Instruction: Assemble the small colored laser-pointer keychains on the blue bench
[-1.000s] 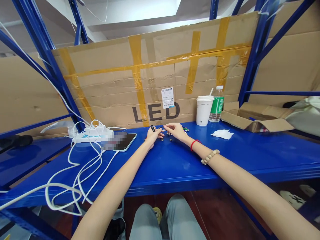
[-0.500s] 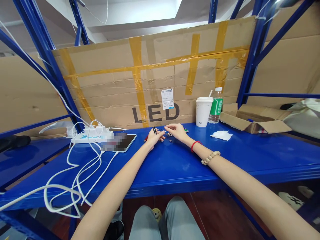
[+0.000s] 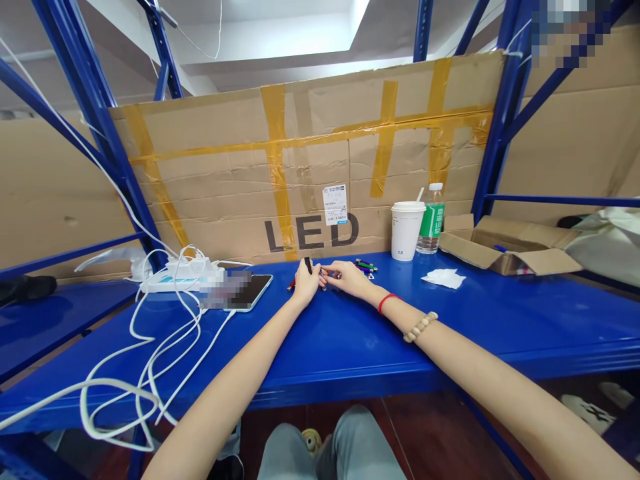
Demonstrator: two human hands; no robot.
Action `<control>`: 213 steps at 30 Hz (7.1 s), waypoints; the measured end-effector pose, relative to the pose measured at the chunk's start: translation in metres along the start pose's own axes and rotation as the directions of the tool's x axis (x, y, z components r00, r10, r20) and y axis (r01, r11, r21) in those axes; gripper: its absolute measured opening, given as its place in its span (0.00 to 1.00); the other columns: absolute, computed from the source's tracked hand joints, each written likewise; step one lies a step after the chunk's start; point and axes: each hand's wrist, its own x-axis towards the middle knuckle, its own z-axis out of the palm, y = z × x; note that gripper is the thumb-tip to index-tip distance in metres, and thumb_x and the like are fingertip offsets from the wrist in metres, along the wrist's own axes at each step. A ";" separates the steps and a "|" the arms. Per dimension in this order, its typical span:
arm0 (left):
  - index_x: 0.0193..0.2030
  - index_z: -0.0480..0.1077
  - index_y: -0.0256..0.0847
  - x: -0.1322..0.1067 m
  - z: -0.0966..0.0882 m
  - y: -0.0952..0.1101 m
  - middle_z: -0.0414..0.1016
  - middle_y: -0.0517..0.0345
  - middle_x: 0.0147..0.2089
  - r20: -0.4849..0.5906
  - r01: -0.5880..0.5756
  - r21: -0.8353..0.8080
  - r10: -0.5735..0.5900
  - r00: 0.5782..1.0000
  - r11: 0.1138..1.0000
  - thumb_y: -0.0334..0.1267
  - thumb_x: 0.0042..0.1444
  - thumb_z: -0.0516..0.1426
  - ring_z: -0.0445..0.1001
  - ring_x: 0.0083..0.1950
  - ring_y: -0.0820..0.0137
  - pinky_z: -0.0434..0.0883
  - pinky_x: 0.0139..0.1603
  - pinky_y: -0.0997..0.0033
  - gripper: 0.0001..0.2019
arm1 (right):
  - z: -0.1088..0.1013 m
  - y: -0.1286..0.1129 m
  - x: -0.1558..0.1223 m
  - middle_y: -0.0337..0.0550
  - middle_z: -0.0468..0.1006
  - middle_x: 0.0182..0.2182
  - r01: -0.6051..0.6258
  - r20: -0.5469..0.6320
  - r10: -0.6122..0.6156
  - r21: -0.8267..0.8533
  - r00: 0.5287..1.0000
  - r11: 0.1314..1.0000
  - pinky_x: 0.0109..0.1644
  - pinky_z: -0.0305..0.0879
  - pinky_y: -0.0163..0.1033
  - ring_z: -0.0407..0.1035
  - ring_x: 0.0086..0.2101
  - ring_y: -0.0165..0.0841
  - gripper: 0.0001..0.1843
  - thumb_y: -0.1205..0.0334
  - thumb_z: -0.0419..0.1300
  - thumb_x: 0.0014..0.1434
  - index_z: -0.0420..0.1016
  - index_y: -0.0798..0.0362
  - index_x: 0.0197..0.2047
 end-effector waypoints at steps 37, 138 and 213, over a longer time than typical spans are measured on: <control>0.28 0.52 0.42 -0.007 -0.010 0.012 0.60 0.66 0.21 0.275 -0.335 0.412 0.235 0.932 0.847 0.35 0.56 0.44 0.62 0.22 0.76 0.58 0.27 0.78 0.06 | -0.005 -0.005 0.002 0.41 0.68 0.25 0.097 0.081 -0.089 -0.111 0.993 0.989 0.32 0.55 0.32 0.61 0.27 0.28 0.11 0.64 0.48 0.58 0.71 0.56 0.31; 0.28 0.53 0.40 -0.003 -0.018 0.018 0.60 0.67 0.22 0.033 -0.190 0.260 0.188 0.982 0.947 0.34 0.50 0.51 0.63 0.23 0.78 0.61 0.26 0.76 0.06 | 0.008 -0.010 0.009 0.40 0.67 0.22 -0.181 -0.052 0.232 0.466 0.971 0.866 0.25 0.58 0.34 0.58 0.21 0.27 0.22 0.54 0.49 0.53 0.70 0.58 0.45; 0.28 0.52 0.41 0.009 -0.035 -0.002 0.72 0.63 0.26 0.118 -0.096 0.538 0.037 0.992 0.837 0.37 0.34 0.63 0.71 0.32 0.69 0.62 0.31 0.73 0.21 | -0.023 -0.009 0.006 0.45 0.78 0.33 -0.275 -0.008 0.281 -0.224 0.960 0.935 0.35 0.62 0.35 0.70 0.34 0.35 0.16 0.66 0.48 0.51 0.77 0.53 0.34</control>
